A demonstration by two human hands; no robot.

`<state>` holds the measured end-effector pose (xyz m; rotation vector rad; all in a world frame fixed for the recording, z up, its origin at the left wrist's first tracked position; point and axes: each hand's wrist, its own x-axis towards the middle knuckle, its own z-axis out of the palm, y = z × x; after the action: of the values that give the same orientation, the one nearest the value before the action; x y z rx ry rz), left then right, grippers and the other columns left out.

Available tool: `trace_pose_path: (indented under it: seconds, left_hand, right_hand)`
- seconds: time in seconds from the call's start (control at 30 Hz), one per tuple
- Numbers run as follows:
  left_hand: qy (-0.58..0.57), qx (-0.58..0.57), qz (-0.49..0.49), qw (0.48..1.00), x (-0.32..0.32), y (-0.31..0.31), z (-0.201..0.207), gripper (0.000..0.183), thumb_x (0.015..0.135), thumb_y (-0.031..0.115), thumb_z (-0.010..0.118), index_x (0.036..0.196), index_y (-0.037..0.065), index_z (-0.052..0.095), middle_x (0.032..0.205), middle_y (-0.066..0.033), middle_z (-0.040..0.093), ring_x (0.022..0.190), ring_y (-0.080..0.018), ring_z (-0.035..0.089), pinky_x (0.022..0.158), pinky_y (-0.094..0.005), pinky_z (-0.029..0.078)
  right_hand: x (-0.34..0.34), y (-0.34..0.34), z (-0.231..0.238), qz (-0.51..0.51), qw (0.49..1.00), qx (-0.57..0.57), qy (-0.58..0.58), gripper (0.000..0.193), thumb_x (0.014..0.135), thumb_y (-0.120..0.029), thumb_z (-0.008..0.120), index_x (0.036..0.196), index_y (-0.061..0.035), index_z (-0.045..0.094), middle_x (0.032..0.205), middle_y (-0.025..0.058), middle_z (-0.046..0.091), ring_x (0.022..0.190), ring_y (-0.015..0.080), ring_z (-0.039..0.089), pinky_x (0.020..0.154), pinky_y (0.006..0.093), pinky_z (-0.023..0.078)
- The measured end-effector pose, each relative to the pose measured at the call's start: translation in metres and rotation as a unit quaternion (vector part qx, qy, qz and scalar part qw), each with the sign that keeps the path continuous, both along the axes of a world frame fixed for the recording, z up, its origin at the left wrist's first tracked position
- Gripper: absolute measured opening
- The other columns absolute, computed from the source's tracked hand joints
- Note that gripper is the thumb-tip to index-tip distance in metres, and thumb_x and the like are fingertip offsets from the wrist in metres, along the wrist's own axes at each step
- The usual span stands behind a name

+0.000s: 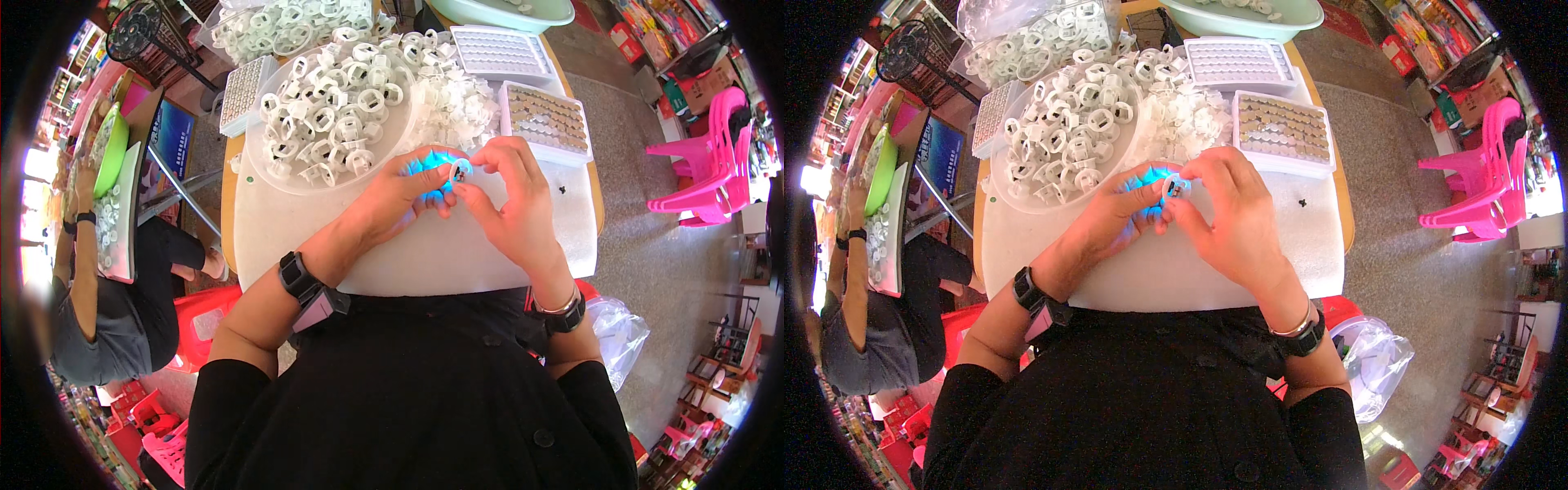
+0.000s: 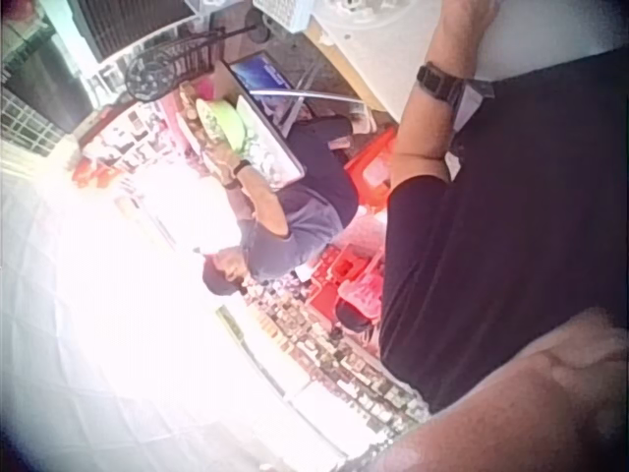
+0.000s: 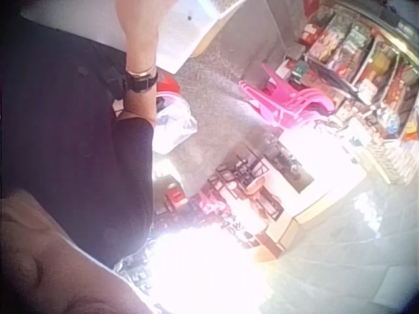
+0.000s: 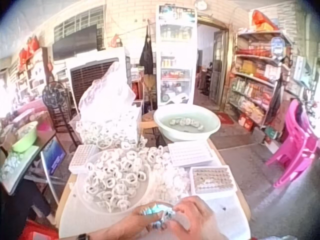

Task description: Manually assembling small white circular plastic components by inserting a central piece.

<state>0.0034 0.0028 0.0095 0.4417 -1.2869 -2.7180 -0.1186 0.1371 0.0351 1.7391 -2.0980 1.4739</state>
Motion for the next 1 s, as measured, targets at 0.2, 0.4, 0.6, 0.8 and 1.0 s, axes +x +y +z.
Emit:
trace_pose_path:
  seconds: [0.2, 0.4, 0.6, 0.8, 1.0]
  left_hand:
    - [0.009, -0.01, -0.006, 1.0, -0.003, 0.0, -0.003, 0.028, 0.095, 0.019, 0.053, 0.117, 0.001, 0.053, 0.097, -0.0052, 0.058, 0.081, -0.0135, 0.057, 0.069, -0.0278, 0.048]
    - [0.004, -0.002, 0.009, 1.0, -0.003, 0.002, -0.001, 0.026, 0.095, 0.017, 0.053, 0.116, 0.002, 0.054, 0.103, -0.0072, 0.06, 0.086, -0.0136, 0.057, 0.072, -0.0276, 0.047]
    - [-0.002, -0.011, 0.008, 1.0, -0.002, 0.002, -0.002, 0.025, 0.094, 0.014, 0.055, 0.116, 0.002, 0.054, 0.103, -0.0084, 0.061, 0.087, -0.0137, 0.056, 0.074, -0.0274, 0.046]
    - [0.01, -0.018, 0.009, 1.0, -0.005, 0.005, -0.003, 0.022, 0.095, 0.015, 0.052, 0.113, 0.001, 0.055, 0.103, -0.0067, 0.061, 0.088, -0.0115, 0.056, 0.075, -0.0267, 0.047]
    - [0.015, -0.015, 0.001, 1.0, -0.004, 0.004, 0.0, 0.025, 0.098, 0.02, 0.048, 0.112, 0.001, 0.056, 0.098, -0.0068, 0.061, 0.082, -0.0103, 0.058, 0.066, -0.024, 0.046]
  right_hand:
    - [0.0, -0.003, -0.005, 0.028, 0.998, 0.014, 0.056, 0.021, 0.07, -0.006, 0.069, 0.086, -0.0074, 0.054, 0.083, 0.0083, 0.055, 0.077, 0.0288, 0.056, 0.07, 0.0388, 0.043]
    - [0.004, -0.004, -0.006, 0.029, 0.999, 0.024, 0.011, 0.025, 0.068, -0.005, 0.069, 0.087, -0.0073, 0.053, 0.082, 0.0068, 0.055, 0.074, 0.027, 0.055, 0.066, 0.0375, 0.043]
    - [0.003, -0.005, -0.009, 0.027, 0.999, 0.021, 0.005, 0.025, 0.067, -0.004, 0.069, 0.086, -0.0074, 0.053, 0.082, 0.0074, 0.055, 0.072, 0.0273, 0.055, 0.064, 0.0379, 0.043]
    - [0.003, -0.007, -0.014, 0.02, 0.999, 0.006, 0.039, 0.023, 0.065, -0.003, 0.068, 0.082, -0.0078, 0.052, 0.078, 0.0068, 0.054, 0.068, 0.0273, 0.054, 0.061, 0.0375, 0.043]
    - [0.004, -0.003, -0.003, 0.04, 0.999, 0.011, -0.02, 0.023, 0.069, -0.006, 0.071, 0.085, -0.0071, 0.055, 0.076, 0.0064, 0.054, 0.065, 0.0227, 0.054, 0.059, 0.0335, 0.044]
